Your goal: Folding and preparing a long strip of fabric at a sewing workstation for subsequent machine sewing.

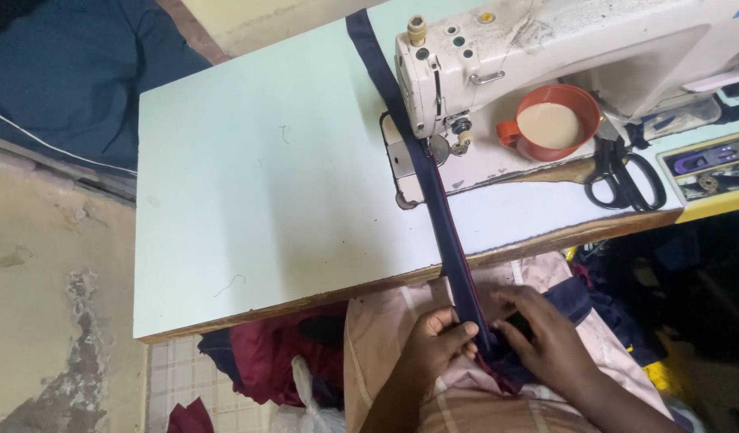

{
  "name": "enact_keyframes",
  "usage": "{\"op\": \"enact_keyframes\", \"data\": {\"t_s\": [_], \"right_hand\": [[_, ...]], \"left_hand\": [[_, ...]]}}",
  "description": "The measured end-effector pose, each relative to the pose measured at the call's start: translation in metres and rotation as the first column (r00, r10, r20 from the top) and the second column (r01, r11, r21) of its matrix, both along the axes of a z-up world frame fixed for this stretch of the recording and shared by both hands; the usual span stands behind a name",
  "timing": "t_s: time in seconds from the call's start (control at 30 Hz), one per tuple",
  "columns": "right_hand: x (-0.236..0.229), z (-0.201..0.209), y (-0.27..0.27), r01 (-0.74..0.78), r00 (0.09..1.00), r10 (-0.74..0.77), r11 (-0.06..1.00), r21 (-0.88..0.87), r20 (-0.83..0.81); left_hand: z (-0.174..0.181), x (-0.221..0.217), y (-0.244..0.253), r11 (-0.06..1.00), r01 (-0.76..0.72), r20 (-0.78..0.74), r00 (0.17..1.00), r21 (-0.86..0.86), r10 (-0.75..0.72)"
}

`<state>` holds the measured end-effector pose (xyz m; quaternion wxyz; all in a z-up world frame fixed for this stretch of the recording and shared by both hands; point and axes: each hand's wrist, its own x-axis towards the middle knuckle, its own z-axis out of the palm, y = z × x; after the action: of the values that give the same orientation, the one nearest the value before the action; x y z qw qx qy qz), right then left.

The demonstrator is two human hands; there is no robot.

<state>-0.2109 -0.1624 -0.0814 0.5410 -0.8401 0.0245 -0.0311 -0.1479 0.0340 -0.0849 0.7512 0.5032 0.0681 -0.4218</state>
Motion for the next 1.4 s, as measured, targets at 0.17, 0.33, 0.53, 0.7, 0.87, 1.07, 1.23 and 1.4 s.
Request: {"op": "enact_keyframes", "data": {"t_s": [0.17, 0.33, 0.53, 0.7, 0.87, 1.07, 1.23, 1.4], "right_hand": [[0.023, 0.016, 0.003, -0.031, 0.767, 0.352, 0.856, -0.516, 0.537], [0.033, 0.038, 0.011, -0.036, 0.731, 0.339, 0.885, -0.463, 0.592], [0.034, 0.049, 0.019, -0.002, 0.760, 0.299, 0.888, -0.459, 0.577], [0.032, 0.041, 0.014, -0.051, 0.810, 0.290, 0.901, -0.432, 0.509], [0.035, 0.039, 0.017, -0.094, 0.813, 0.315, 0.901, -0.423, 0.490], [0.032, 0.039, 0.013, -0.139, 0.807, 0.397, 0.847, -0.513, 0.437], [0.029, 0.032, 0.015, -0.206, 0.807, 0.459, 0.809, -0.551, 0.371], [0.029, 0.015, 0.014, -0.215, 0.849, 0.392, 0.869, -0.445, 0.355]], "left_hand": [[0.050, 0.014, 0.007, 0.983, 0.099, 0.164, 0.979, 0.154, -0.124], [0.094, 0.067, 0.014, 0.858, 0.245, 0.160, 0.924, 0.451, -0.348], [0.126, 0.132, -0.032, 0.812, -0.137, 0.399, 0.908, 0.568, -0.126], [0.101, 0.134, -0.036, 0.774, -0.210, 0.517, 0.838, 0.597, -0.172], [0.076, 0.132, -0.034, 0.656, -0.371, 0.727, 0.540, 0.658, -0.424], [0.064, 0.157, -0.034, 0.755, -0.507, 0.860, -0.053, 0.416, -0.508], [0.059, 0.176, -0.031, 0.876, -0.395, 0.874, -0.277, 0.275, -0.399], [0.063, 0.165, -0.023, 0.838, -0.347, 0.870, -0.108, 0.421, -0.481]]}}
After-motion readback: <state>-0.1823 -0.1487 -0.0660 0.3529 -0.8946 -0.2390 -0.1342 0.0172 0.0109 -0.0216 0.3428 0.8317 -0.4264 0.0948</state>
